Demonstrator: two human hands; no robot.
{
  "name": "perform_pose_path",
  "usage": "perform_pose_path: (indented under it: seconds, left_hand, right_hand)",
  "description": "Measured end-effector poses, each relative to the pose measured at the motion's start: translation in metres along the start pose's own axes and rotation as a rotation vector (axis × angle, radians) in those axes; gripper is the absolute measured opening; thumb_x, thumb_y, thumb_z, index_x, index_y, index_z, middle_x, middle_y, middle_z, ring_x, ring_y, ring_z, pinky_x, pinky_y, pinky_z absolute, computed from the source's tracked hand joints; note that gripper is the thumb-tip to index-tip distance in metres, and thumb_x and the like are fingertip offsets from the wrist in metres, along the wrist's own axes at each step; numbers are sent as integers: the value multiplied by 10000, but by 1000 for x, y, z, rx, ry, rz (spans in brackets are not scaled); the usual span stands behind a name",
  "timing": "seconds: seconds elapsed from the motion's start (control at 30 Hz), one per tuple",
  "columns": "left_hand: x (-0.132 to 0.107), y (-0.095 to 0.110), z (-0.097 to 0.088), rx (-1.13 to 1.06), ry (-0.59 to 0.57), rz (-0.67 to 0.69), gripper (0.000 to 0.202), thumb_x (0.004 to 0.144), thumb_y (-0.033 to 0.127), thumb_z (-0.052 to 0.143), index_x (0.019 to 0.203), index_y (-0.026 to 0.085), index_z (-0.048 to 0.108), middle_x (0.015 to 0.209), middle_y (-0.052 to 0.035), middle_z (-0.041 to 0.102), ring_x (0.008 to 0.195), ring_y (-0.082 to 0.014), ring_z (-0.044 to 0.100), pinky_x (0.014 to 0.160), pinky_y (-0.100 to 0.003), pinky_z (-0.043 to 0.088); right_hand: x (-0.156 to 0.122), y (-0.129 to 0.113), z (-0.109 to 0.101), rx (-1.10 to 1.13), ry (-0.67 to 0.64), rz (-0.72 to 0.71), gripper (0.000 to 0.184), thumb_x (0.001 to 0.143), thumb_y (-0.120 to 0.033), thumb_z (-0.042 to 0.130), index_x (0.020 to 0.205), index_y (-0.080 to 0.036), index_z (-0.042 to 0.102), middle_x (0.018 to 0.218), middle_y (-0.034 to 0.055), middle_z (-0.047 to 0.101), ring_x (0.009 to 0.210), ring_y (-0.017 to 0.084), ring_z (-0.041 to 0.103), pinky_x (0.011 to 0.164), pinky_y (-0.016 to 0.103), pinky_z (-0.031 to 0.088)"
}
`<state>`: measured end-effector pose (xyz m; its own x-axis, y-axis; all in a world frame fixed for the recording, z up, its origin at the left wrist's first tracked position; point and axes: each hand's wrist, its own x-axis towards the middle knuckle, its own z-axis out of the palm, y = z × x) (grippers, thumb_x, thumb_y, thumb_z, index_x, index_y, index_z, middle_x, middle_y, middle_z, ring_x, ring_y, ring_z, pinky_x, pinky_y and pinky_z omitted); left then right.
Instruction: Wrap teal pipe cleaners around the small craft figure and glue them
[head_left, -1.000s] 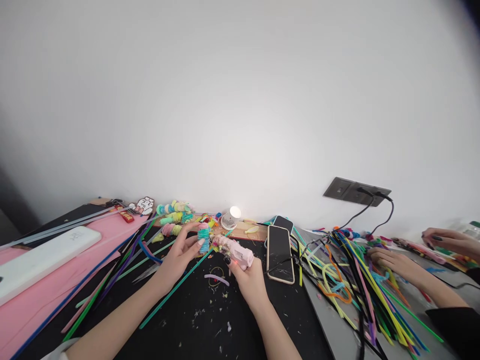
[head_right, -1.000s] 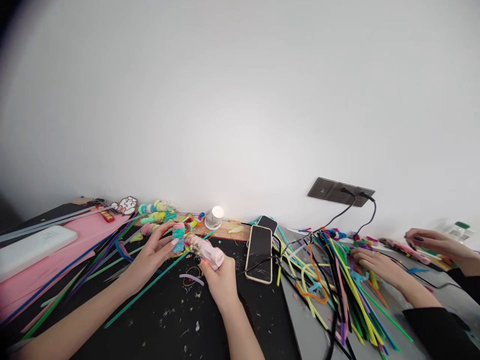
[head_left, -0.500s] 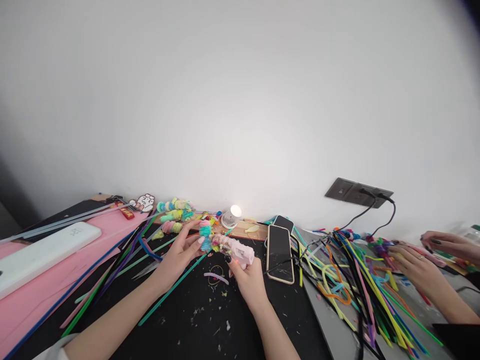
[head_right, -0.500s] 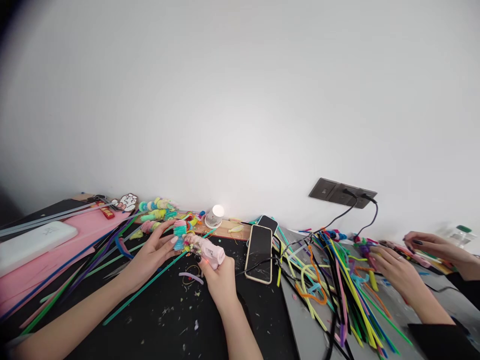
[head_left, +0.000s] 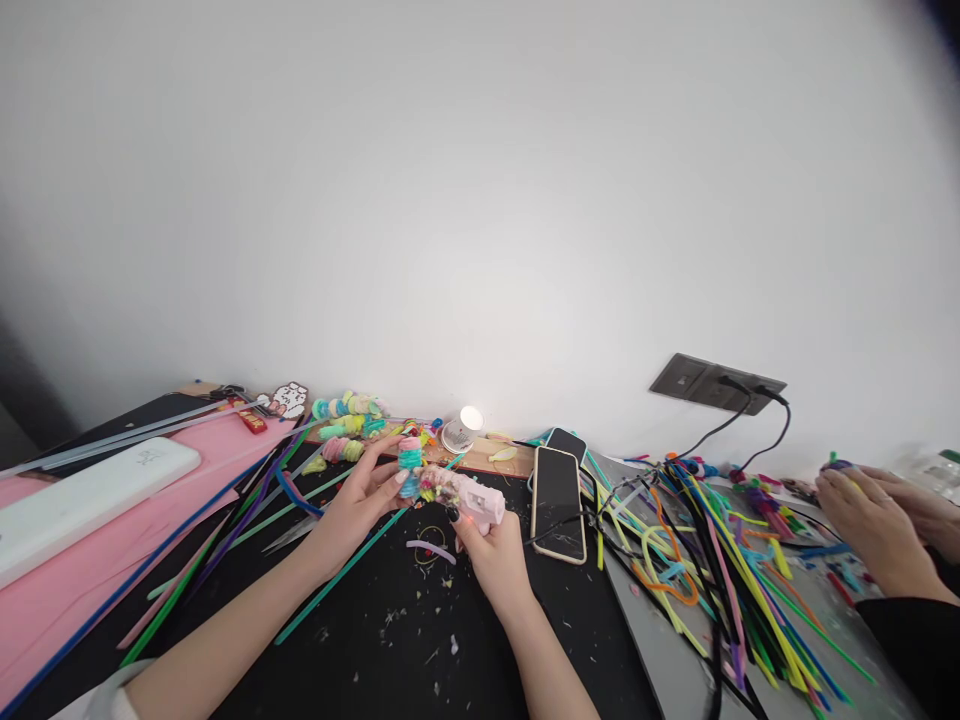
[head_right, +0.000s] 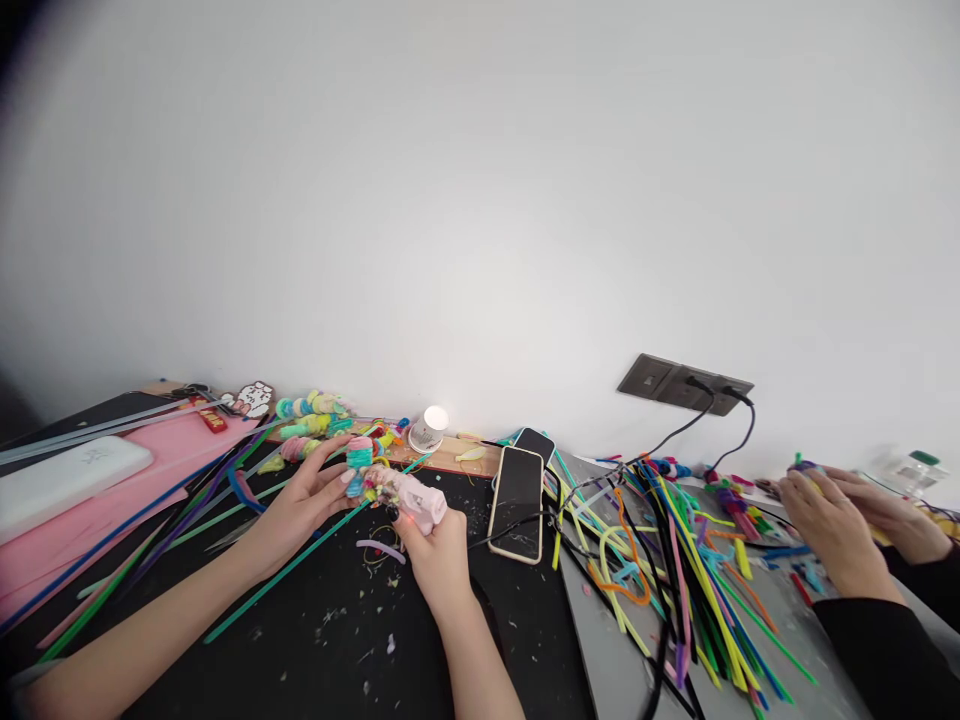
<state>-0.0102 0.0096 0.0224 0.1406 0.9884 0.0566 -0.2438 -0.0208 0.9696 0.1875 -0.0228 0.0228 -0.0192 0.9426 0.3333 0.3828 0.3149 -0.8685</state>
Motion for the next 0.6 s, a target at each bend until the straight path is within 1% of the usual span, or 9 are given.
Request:
perform_pose_path:
  seconds: [0.17,0.27,0.37,0.5,0.6]
  left_hand:
    - [0,-2,-1,15,-15,13,673,840,586,736,1397,290,503,1294,-101,701,1110,-297,704,897,-426,613]
    - [0,-4,-3,13,-17,10,668,844,581,738,1400,305,493,1295,-91,707,1130,-292,695,906,-420,610]
    - [1,-4,-3,-2,-30,7,669,849,572,745,1406,313,480,1305,-80,703,1171,-287,675,907,-393,606]
    - [0,-2,-2,-27,-27,-3,688,822,584,768,1382,298,492,1297,-82,704,1157,-283,679,900,-383,600]
    - [0,-2,-2,-34,-29,-6,683,820,577,774,1380,305,493,1284,-78,709,1149,-282,683,897,-390,600]
  right_hand:
    - [0,2,0,36,-8,3,248,812,-349,611,619,-202,662,490,-28,483,468,136,397,487,257,367]
    - [0,3,0,25,4,9,302,809,-364,615,547,-215,584,471,-25,469,458,134,390,462,253,342]
    - [0,4,1,17,3,16,329,805,-387,602,529,-225,528,462,-27,453,458,130,376,467,254,323]
    - [1,3,1,15,-5,23,339,813,-406,594,536,-230,512,474,-27,464,468,129,380,495,262,336]
    - [0,4,1,0,-6,30,365,832,-423,593,533,-232,509,476,-20,483,465,136,412,499,266,336]
